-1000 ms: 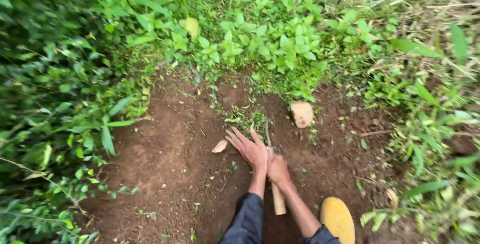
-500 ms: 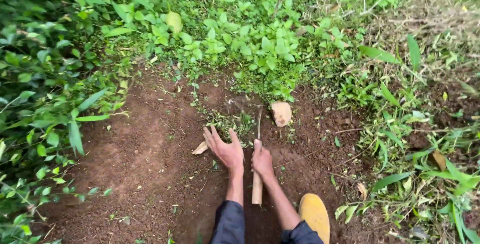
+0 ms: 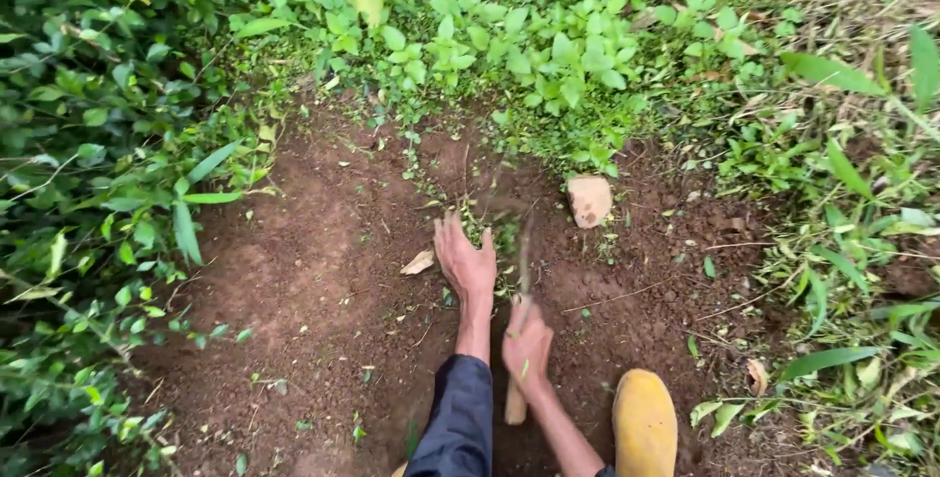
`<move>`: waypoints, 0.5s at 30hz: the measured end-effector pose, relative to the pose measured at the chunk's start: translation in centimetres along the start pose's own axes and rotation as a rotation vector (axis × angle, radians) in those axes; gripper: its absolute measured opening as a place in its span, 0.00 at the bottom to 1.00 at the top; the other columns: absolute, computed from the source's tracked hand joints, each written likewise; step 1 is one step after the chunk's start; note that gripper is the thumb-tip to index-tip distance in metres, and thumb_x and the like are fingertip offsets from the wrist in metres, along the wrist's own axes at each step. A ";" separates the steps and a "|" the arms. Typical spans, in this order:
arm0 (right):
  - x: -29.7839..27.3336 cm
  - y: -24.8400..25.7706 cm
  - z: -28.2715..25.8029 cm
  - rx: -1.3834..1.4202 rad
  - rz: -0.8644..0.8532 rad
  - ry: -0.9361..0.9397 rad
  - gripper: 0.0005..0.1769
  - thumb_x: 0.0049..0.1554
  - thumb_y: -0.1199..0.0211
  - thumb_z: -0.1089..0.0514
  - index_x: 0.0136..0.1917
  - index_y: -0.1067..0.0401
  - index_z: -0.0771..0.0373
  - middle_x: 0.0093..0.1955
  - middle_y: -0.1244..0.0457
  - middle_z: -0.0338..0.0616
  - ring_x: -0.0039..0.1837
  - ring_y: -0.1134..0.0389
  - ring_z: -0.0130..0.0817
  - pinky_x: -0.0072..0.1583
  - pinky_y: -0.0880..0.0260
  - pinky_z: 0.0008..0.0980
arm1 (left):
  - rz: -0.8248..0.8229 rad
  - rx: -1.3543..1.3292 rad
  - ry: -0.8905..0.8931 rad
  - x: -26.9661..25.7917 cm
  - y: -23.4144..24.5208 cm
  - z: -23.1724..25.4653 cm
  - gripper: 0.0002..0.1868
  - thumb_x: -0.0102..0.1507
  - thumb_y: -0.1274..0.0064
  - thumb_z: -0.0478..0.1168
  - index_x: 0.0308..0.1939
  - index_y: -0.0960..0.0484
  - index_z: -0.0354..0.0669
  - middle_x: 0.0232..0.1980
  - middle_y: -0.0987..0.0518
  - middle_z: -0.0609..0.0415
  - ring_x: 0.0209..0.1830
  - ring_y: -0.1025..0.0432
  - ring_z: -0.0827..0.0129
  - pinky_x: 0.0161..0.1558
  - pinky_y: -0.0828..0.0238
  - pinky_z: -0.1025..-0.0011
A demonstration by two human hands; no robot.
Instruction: The person uses a small hand hoe to loosen soil and remove weeds from a patch of ground. They repeatedly strike the soil, pull up weeds by hand, and clear the area of unwanted vegetation.
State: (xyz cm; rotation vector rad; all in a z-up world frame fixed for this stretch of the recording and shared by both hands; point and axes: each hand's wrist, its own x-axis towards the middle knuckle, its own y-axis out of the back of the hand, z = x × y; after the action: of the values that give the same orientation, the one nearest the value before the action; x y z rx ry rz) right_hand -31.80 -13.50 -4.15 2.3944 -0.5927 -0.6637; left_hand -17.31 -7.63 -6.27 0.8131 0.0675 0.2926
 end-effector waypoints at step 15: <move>14.3 -2.5 -12.2 -0.213 -0.360 0.167 0.37 0.68 0.59 0.31 0.59 0.25 0.64 0.47 0.29 0.59 0.52 0.26 0.52 0.58 0.25 0.54 | -0.135 -0.186 0.133 -2.5 3.5 0.8 0.28 0.61 0.42 0.32 0.66 0.28 0.38 0.65 0.23 0.42 0.74 0.36 0.51 0.73 0.42 0.54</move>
State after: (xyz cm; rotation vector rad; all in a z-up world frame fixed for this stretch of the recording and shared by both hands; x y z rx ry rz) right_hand -12.97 -14.42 -1.62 2.3416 -0.0153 -0.6294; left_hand -20.34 -6.64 -3.31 0.6010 0.2158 0.2215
